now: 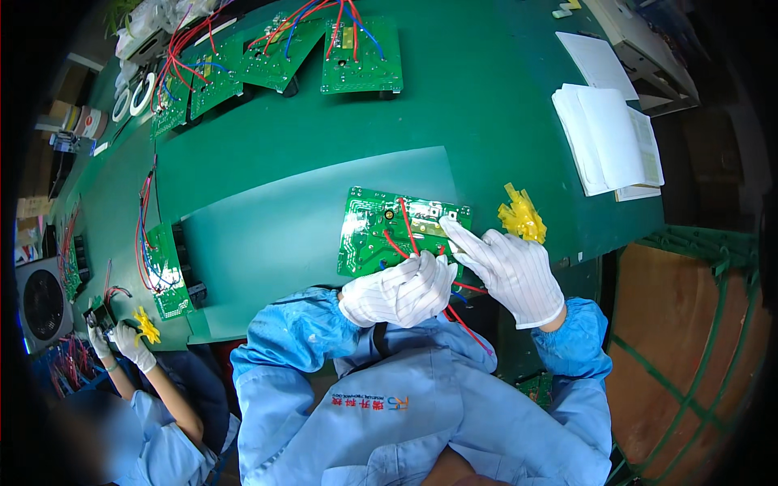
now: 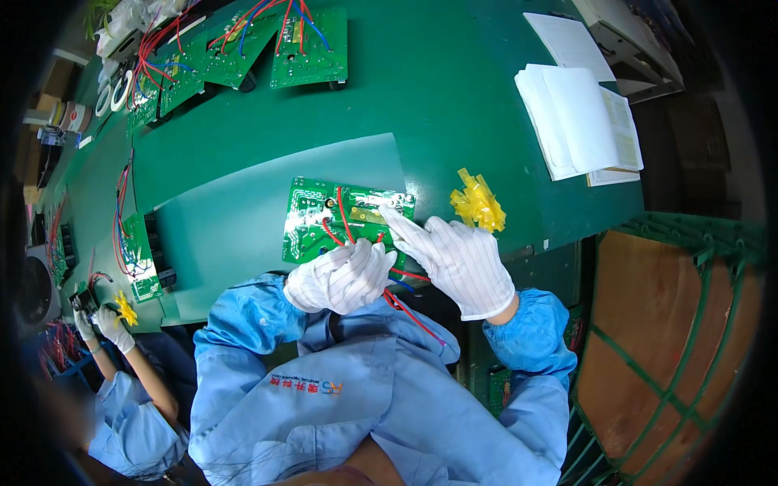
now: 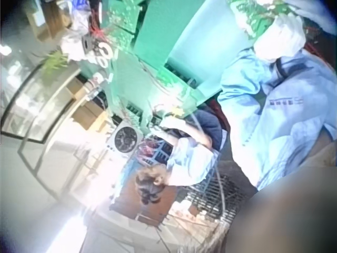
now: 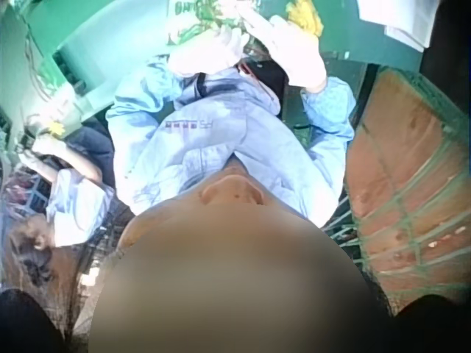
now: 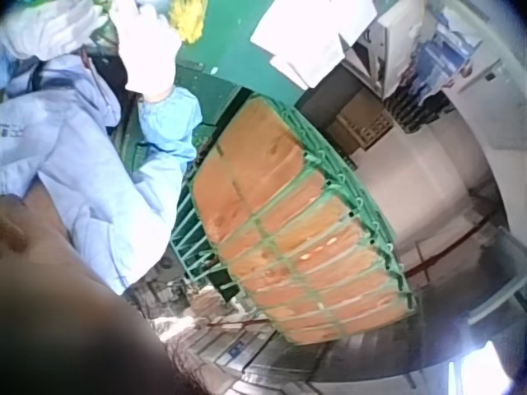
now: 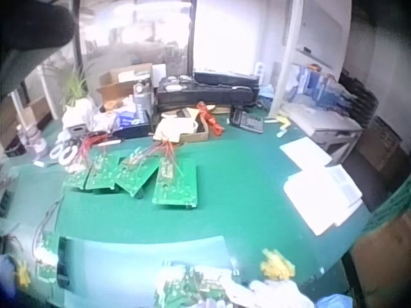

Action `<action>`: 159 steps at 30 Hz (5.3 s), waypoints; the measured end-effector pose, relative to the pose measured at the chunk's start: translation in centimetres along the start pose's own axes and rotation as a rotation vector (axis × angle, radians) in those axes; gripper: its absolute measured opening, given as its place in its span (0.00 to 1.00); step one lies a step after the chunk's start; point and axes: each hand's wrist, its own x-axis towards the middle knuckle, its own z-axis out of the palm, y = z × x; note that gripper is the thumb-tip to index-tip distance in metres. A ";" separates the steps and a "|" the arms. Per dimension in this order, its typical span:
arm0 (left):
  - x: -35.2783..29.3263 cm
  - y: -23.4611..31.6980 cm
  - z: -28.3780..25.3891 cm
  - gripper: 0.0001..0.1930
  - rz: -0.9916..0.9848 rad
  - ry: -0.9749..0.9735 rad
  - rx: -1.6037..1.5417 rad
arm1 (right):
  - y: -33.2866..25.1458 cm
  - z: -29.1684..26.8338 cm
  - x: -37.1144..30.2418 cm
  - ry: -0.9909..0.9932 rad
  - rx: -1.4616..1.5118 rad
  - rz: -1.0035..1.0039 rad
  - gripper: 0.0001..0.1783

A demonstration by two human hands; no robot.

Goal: The recorder is assembling a PCB by applying glue or sealant to components.

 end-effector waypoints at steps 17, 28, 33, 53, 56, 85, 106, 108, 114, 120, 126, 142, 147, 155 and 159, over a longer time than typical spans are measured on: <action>0.1 0.1 0.0 0.18 0.025 -0.029 0.099 | 0.6 -4.2 4.0 0.547 0.020 -0.087 0.23; 0.0 0.2 0.3 0.18 -0.027 0.036 0.082 | 1.3 -1.4 2.1 -0.127 0.044 -0.081 0.27; 0.0 0.1 0.4 0.17 -0.045 0.046 0.058 | 1.4 -1.0 2.7 -0.001 -0.094 -0.236 0.28; 0.5 0.2 0.3 0.16 -0.041 0.004 -0.033 | 3.9 1.1 -6.6 -0.280 -0.214 0.556 0.21; 0.5 0.2 0.3 0.16 -0.055 0.016 -0.037 | 3.7 1.5 -7.8 -0.253 0.104 0.606 0.24; 4.2 -13.0 4.6 0.28 -0.618 -0.930 -0.935 | -0.8 2.5 -8.0 0.362 0.840 0.602 0.20; 0.7 -12.8 8.6 0.24 -0.541 -0.649 -1.164 | -5.1 4.1 -0.1 0.254 0.261 -0.134 0.27; 0.3 -12.8 9.1 0.23 -0.514 -0.598 -1.129 | -5.6 4.6 0.3 0.280 0.201 -0.127 0.27; 2.5 -12.4 7.7 0.30 -0.614 -0.851 -0.965 | -5.3 4.8 -0.1 0.216 0.236 -0.109 0.28; 2.7 -12.3 7.5 0.31 -0.608 -0.826 -0.954 | -6.4 5.9 -1.7 0.215 0.378 -0.017 0.27; 2.1 -12.4 7.3 0.27 -0.617 -0.794 -0.968 | -5.6 4.2 -2.0 0.291 0.331 -0.029 0.25; 2.7 -12.4 7.1 0.21 -0.633 -0.840 -1.024 | -2.5 4.9 -4.2 0.390 0.508 0.114 0.20; 1.6 -12.6 7.7 0.26 -0.595 -0.754 -1.061 | -0.1 4.6 -4.0 0.210 0.255 0.128 0.26; 2.0 -12.5 7.8 0.22 -0.604 -0.800 -1.020 | 1.5 3.9 -2.9 -0.022 0.155 -0.040 0.26; 1.3 -12.6 7.9 0.11 -0.576 -0.754 -1.051 | 1.8 4.3 -2.1 -0.049 0.107 -0.073 0.26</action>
